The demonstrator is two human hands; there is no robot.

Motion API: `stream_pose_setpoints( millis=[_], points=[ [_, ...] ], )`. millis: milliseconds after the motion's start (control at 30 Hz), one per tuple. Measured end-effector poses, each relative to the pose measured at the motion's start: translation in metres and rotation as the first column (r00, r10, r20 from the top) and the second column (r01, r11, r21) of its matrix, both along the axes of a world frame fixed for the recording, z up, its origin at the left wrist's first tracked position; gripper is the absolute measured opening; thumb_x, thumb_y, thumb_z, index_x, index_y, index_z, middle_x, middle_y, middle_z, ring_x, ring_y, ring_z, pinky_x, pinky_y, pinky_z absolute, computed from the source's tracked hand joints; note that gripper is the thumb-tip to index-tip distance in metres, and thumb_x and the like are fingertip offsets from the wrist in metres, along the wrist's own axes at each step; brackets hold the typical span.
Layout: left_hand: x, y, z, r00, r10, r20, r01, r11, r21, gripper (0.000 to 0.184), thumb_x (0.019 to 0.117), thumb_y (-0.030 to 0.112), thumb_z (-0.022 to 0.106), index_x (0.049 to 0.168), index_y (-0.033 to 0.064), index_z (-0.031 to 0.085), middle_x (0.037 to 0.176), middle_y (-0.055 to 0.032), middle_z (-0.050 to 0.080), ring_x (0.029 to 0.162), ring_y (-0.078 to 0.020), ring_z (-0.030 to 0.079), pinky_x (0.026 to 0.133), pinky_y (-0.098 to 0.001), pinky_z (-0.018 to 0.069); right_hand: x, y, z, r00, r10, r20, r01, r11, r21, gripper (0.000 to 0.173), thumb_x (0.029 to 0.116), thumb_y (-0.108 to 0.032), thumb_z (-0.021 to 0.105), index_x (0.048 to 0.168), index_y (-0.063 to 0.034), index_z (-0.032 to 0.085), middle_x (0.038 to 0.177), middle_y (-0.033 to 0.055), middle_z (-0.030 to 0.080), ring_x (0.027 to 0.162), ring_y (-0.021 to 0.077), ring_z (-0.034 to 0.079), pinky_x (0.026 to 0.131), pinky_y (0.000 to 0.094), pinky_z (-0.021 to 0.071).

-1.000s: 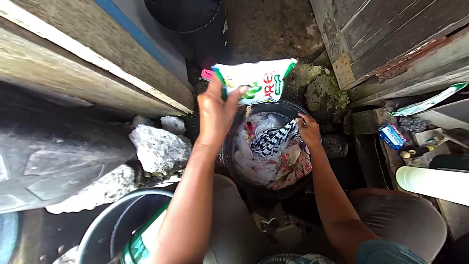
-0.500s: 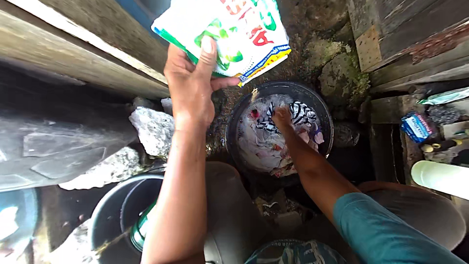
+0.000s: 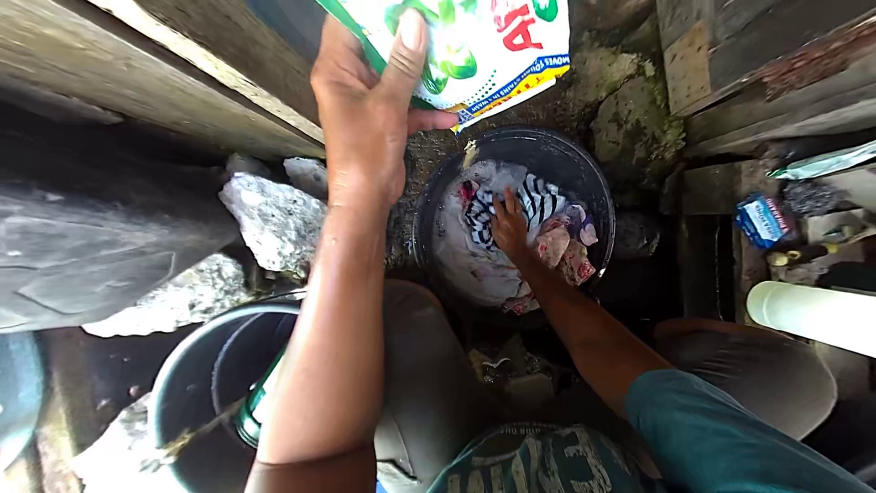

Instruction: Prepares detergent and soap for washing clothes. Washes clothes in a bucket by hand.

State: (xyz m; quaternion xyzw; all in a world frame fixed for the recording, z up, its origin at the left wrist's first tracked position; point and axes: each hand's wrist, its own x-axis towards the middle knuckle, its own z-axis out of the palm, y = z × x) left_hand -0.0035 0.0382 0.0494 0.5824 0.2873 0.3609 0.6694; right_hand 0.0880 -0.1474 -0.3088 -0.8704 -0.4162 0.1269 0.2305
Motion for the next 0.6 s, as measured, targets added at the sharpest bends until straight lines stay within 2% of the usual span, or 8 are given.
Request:
stream_pose_setpoints(
  millis=[100, 200, 267, 333, 400, 467, 533, 600],
  points=[
    [-0.004, 0.002, 0.001, 1.000, 0.010, 0.026, -0.010, 1.000, -0.010, 0.018, 0.1059, 0.009, 0.053, 0.122, 0.0031, 0.048, 0.102, -0.0096, 0.071, 0.081, -0.0248, 0.076, 0.064, -0.0402, 0.0680, 0.000, -0.021, 0.051, 0.914, -0.140, -0.381, 0.170, 0.984, 0.045, 0.038, 0.1076, -0.015, 0.047, 0.135, 0.0097, 0.058, 0.140, 0.0280, 0.058, 0.133, 0.0419, 0.055, 0.114, 0.0548, 0.0409],
    [-0.007, 0.002, 0.003, 0.998, 0.029, 0.062, -0.027, 0.999, -0.035, 0.021, 0.1054, 0.007, 0.054, 0.125, 0.0031, 0.047, 0.103, -0.0102, 0.071, 0.081, -0.0253, 0.076, 0.063, -0.0404, 0.0678, 0.017, -0.028, 0.116, 0.733, -0.337, -0.590, 0.463, 0.884, 0.071, 0.048, 0.1101, -0.027, 0.043, 0.137, 0.0108, 0.054, 0.132, 0.0319, 0.060, 0.127, 0.0374, 0.057, 0.112, 0.0517, 0.0413],
    [-0.008, 0.002, 0.003, 0.997, 0.020, 0.071, -0.018, 0.999, -0.033, 0.024, 0.1049, 0.007, 0.055, 0.127, 0.0025, 0.047, 0.105, -0.0107, 0.070, 0.082, -0.0255, 0.076, 0.063, -0.0406, 0.0676, 0.028, -0.027, 0.157, 0.702, -0.295, -0.648, 0.556, 0.795, 0.241, 0.044, 0.1089, -0.027, 0.044, 0.131, 0.0088, 0.057, 0.120, 0.0209, 0.065, 0.112, 0.0207, 0.062, 0.102, 0.0396, 0.0494],
    [-0.009, 0.002, 0.004, 0.997, 0.014, 0.072, -0.012, 1.000, -0.029, 0.026, 0.1046, 0.007, 0.056, 0.128, 0.0016, 0.047, 0.106, -0.0118, 0.070, 0.083, -0.0259, 0.076, 0.063, -0.0405, 0.0674, 0.037, -0.024, 0.202, 0.708, -0.159, -0.688, 0.586, 0.677, 0.446, 0.031, 0.1087, -0.025, 0.045, 0.118, -0.0003, 0.061, 0.098, 0.0019, 0.066, 0.091, 0.0060, 0.065, 0.087, 0.0305, 0.0571],
    [-0.010, 0.002, 0.005, 0.996, 0.018, 0.085, -0.015, 0.999, -0.032, 0.025, 0.1044, 0.007, 0.056, 0.127, 0.0008, 0.047, 0.107, -0.0130, 0.070, 0.083, -0.0264, 0.076, 0.062, -0.0404, 0.0673, 0.041, -0.023, 0.243, 0.717, 0.015, -0.697, 0.572, 0.560, 0.600, 0.025, 0.1097, -0.022, 0.042, 0.113, -0.0084, 0.062, 0.093, -0.0057, 0.070, 0.088, 0.0049, 0.069, 0.085, 0.0312, 0.0598],
    [-0.011, 0.003, 0.006, 0.995, 0.018, 0.093, -0.015, 0.999, -0.037, 0.026, 0.1043, 0.007, 0.056, 0.128, 0.0002, 0.048, 0.108, -0.0138, 0.069, 0.085, -0.0266, 0.076, 0.063, -0.0403, 0.0673, 0.041, -0.021, 0.264, 0.733, 0.080, -0.676, 0.563, 0.486, 0.669, 0.025, 0.1103, -0.020, 0.039, 0.114, -0.0105, 0.062, 0.095, -0.0063, 0.071, 0.091, 0.0059, 0.070, 0.087, 0.0311, 0.0601],
    [-0.013, 0.004, 0.006, 0.995, 0.017, 0.097, -0.014, 0.999, -0.035, 0.026, 0.1041, 0.007, 0.057, 0.128, -0.0003, 0.048, 0.108, -0.0144, 0.069, 0.084, -0.0266, 0.076, 0.062, -0.0399, 0.0673, 0.045, -0.017, 0.257, 0.775, 0.057, -0.629, 0.505, 0.541, 0.672, 0.024, 0.1095, -0.020, 0.042, 0.113, -0.0092, 0.063, 0.095, -0.0070, 0.070, 0.091, 0.0036, 0.069, 0.087, 0.0290, 0.0591],
    [-0.014, 0.005, 0.006, 0.995, 0.012, 0.095, -0.008, 0.999, -0.038, 0.027, 0.1043, 0.008, 0.057, 0.128, -0.0003, 0.047, 0.108, -0.0143, 0.069, 0.084, -0.0266, 0.076, 0.063, -0.0400, 0.0673, 0.054, -0.012, 0.225, 0.837, -0.007, -0.547, 0.392, 0.704, 0.591, 0.027, 0.1079, -0.020, 0.046, 0.112, -0.0009, 0.065, 0.095, -0.0020, 0.068, 0.090, 0.0025, 0.065, 0.087, 0.0277, 0.0563]
  ],
)
